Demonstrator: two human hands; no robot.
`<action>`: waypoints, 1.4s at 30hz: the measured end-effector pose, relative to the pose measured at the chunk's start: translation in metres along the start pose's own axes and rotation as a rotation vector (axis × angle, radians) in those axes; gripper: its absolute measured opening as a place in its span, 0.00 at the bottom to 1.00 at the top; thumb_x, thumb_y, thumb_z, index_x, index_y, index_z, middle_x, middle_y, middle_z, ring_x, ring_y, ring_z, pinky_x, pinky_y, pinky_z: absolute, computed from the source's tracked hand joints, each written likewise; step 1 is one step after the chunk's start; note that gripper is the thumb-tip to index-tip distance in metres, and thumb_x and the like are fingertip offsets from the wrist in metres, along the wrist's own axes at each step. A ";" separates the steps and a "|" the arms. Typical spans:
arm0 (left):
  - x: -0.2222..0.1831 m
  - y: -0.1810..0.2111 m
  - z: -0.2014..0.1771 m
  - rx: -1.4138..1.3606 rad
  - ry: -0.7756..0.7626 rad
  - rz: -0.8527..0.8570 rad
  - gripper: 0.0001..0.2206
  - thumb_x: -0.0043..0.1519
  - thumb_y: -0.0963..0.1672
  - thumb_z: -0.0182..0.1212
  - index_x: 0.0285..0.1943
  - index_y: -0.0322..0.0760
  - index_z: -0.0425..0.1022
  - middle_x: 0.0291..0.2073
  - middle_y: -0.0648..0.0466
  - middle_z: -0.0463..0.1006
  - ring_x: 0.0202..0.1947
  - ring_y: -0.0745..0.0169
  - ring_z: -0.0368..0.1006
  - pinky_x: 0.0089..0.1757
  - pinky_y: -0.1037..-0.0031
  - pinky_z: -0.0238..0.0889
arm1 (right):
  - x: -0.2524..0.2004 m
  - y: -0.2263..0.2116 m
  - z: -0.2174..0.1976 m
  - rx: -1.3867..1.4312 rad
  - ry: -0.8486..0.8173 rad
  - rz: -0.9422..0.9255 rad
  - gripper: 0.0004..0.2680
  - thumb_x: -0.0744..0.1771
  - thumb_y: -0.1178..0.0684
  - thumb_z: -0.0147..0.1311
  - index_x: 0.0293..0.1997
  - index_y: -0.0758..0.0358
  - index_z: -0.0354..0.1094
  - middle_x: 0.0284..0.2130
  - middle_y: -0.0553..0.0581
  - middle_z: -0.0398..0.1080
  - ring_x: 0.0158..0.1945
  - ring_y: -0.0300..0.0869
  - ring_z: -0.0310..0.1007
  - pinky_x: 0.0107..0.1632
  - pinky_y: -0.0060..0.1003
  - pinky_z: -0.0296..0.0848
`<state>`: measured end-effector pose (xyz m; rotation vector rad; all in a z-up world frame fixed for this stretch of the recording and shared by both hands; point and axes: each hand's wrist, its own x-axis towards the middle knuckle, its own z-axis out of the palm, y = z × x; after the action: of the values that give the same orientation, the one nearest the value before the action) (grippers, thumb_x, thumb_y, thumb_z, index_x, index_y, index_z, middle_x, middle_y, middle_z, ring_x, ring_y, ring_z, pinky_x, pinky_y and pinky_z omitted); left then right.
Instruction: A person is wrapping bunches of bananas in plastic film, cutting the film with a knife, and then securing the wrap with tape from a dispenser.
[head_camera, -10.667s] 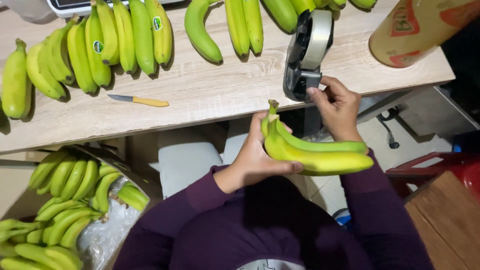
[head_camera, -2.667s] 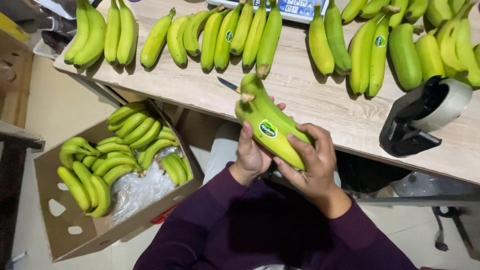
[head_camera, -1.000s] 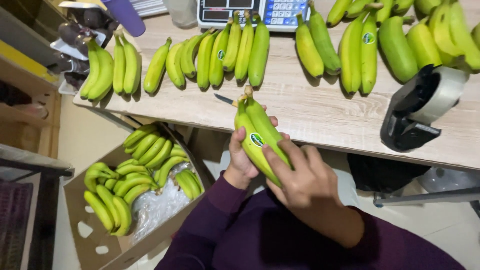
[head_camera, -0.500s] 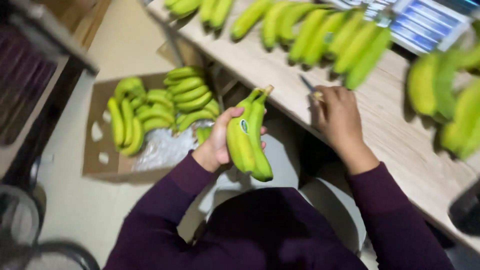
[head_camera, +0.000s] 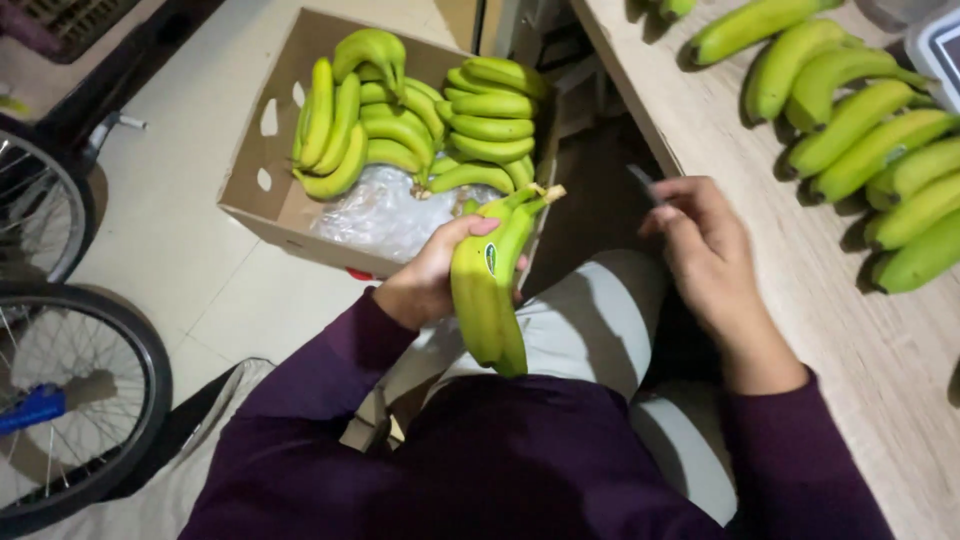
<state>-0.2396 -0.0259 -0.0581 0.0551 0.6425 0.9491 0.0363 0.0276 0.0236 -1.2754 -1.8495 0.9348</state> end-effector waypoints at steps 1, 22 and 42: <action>-0.001 0.003 -0.004 -0.007 -0.002 0.007 0.23 0.56 0.49 0.63 0.53 0.23 0.72 0.34 0.35 0.80 0.32 0.39 0.80 0.42 0.44 0.76 | 0.006 -0.001 0.012 -0.004 -0.007 -0.006 0.09 0.72 0.57 0.44 0.57 0.61 0.68 0.30 0.57 0.73 0.29 0.37 0.65 0.32 0.33 0.62; 0.003 0.009 -0.029 0.264 -0.195 0.487 0.33 0.54 0.44 0.63 0.71 0.37 0.57 0.38 0.36 0.76 0.30 0.38 0.81 0.35 0.56 0.76 | 0.014 -0.022 0.094 0.330 -0.253 -0.003 0.20 0.72 0.60 0.39 0.76 0.55 0.51 0.19 0.50 0.60 0.17 0.33 0.58 0.18 0.24 0.60; -0.026 0.017 0.002 1.026 0.052 1.157 0.48 0.39 0.49 0.82 0.71 0.36 0.60 0.47 0.44 0.77 0.48 0.51 0.75 0.53 0.58 0.68 | 0.000 -0.037 0.095 0.461 -0.098 -0.058 0.18 0.71 0.58 0.47 0.72 0.61 0.59 0.18 0.50 0.61 0.21 0.33 0.58 0.26 0.25 0.62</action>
<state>-0.2614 -0.0357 -0.0384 1.4423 1.1191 1.6074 -0.0611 0.0015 0.0082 -0.9020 -1.6046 1.3170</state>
